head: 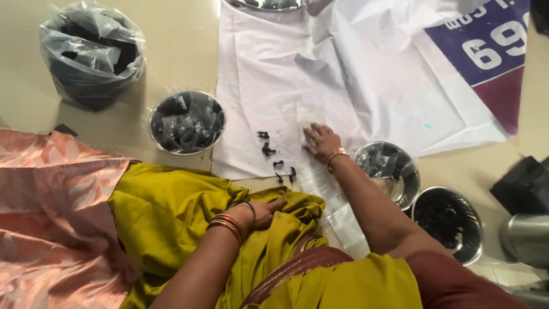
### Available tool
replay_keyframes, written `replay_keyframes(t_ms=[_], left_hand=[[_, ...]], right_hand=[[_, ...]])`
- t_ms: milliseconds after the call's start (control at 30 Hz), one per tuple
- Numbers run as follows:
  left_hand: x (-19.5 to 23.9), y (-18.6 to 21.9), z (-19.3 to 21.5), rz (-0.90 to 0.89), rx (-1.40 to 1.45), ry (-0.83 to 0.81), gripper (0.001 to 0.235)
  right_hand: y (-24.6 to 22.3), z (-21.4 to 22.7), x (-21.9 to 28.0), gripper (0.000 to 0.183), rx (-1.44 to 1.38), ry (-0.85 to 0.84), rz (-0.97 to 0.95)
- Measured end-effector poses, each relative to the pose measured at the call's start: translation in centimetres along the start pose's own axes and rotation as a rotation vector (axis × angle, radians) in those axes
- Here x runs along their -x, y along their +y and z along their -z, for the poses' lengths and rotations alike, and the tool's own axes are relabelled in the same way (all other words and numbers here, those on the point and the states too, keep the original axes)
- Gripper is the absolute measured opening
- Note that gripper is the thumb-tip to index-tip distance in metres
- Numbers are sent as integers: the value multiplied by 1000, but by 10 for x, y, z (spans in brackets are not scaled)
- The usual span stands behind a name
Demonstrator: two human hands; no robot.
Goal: The person sorts small black items and then places them into clear plastic bags.
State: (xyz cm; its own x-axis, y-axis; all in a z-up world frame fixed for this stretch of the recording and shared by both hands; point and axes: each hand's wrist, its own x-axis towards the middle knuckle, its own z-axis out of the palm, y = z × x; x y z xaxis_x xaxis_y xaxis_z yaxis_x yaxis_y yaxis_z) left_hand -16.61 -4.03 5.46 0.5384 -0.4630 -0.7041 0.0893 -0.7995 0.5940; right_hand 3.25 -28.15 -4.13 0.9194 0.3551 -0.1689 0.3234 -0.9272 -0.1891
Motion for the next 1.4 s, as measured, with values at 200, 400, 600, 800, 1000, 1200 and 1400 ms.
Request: replay_keyframes(t_ms=[200,400,600,800,1000,1200,1400], left_hand=[[-54,-18,-16,39,-435,-86,47],[-58,-33,-24,-171,-462,288,32],[-50,-34,-19,-46,-431,55,38],[-48,-40,-7,-6,-315,16,36],[-37,-28,-5,18,-224,-54,34],[-65,-46,-19,9,-174,-24,31],[-32,-25,-9,36,-214,13,34]], right_hand=[[11,-39,69,59,203,36,61],[-5,-12,121,56,293,136,145],[8,4,9,42,-85,131,-69],[17,-9,-108,67,45,74,23],[6,-19,-46,65,122,-34,8],[26,-38,77,66,143,-76,59],[4,-18,150,59,190,-24,93]])
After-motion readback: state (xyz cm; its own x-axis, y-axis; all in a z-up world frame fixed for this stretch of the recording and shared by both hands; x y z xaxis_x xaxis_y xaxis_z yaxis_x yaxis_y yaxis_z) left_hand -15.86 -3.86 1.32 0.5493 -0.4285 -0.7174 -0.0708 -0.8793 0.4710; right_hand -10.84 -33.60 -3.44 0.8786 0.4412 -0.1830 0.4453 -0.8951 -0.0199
